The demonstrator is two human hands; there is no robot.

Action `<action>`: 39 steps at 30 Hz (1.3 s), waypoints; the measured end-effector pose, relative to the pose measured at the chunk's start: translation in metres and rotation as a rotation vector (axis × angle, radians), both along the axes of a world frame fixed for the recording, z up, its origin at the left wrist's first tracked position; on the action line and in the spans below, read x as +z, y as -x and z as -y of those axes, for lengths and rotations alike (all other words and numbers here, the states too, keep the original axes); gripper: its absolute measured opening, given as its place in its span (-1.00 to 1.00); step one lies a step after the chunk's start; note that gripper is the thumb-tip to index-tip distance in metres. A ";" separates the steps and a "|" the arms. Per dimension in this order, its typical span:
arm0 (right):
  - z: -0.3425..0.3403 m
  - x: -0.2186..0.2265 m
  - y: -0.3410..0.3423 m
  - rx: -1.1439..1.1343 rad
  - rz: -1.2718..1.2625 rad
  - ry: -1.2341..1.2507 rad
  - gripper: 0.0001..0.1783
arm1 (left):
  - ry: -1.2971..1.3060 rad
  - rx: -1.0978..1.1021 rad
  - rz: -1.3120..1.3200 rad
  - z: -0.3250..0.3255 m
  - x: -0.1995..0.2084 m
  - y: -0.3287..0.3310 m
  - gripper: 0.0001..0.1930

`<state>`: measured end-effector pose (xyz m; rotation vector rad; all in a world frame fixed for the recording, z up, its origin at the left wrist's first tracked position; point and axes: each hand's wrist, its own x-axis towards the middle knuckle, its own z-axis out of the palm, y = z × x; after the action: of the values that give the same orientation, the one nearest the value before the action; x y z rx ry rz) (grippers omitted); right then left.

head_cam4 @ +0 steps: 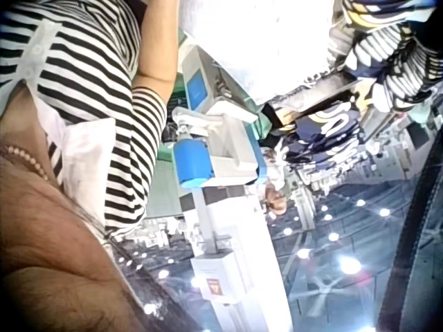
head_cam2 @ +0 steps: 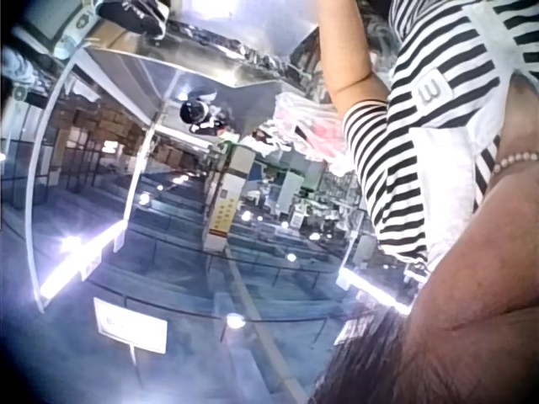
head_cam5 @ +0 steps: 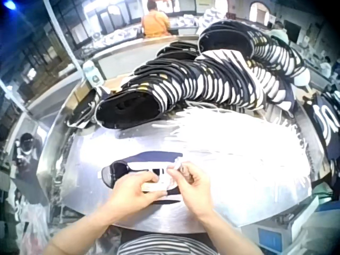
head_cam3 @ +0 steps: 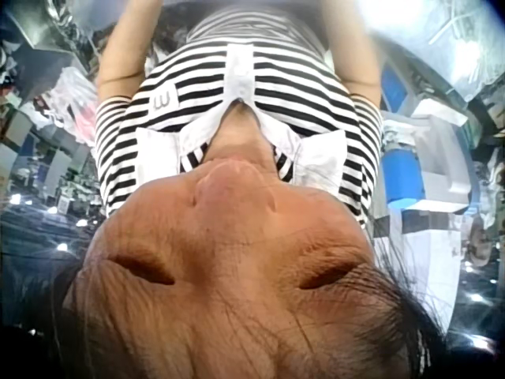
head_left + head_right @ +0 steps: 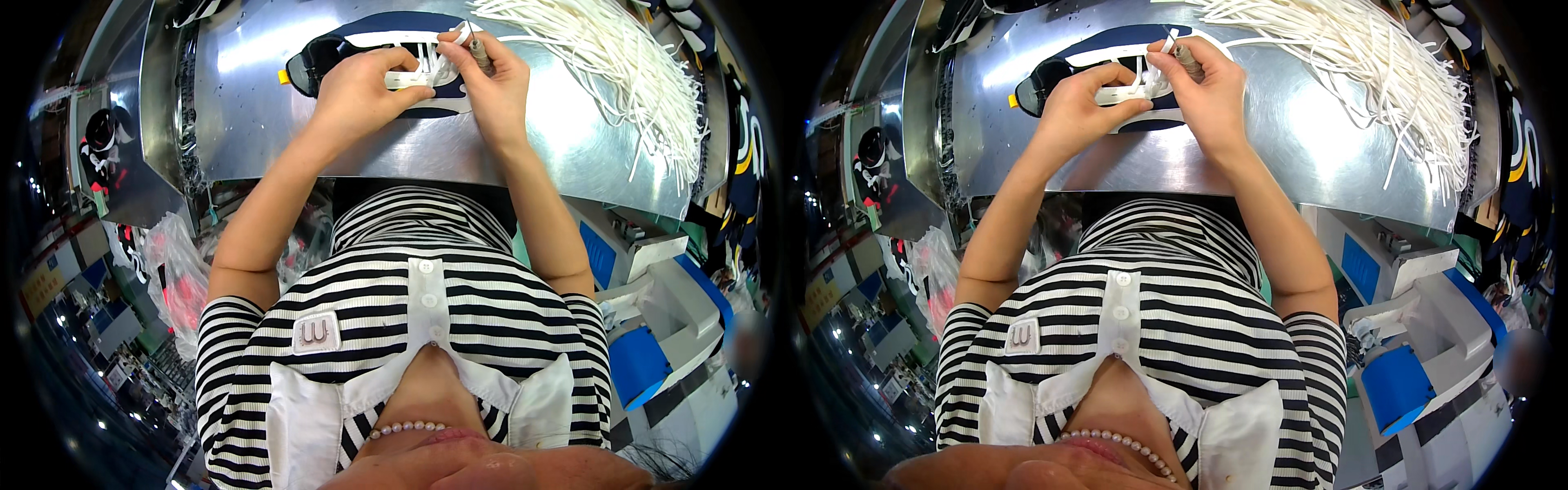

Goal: The person laces shoes by hand, pulling white laces through eyelets and organizing the finished pairs.

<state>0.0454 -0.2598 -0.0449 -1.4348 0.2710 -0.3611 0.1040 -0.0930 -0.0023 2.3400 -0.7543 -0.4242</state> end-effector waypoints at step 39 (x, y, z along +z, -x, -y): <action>-0.006 0.009 0.044 0.192 -0.293 0.294 -0.80 | 0.267 -0.086 0.273 -0.009 -0.017 0.020 -0.80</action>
<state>0.0018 -0.2540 -0.0356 -1.7904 0.3222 -0.0312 0.0840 -0.0841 -0.0195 2.1402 -0.9784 -0.0332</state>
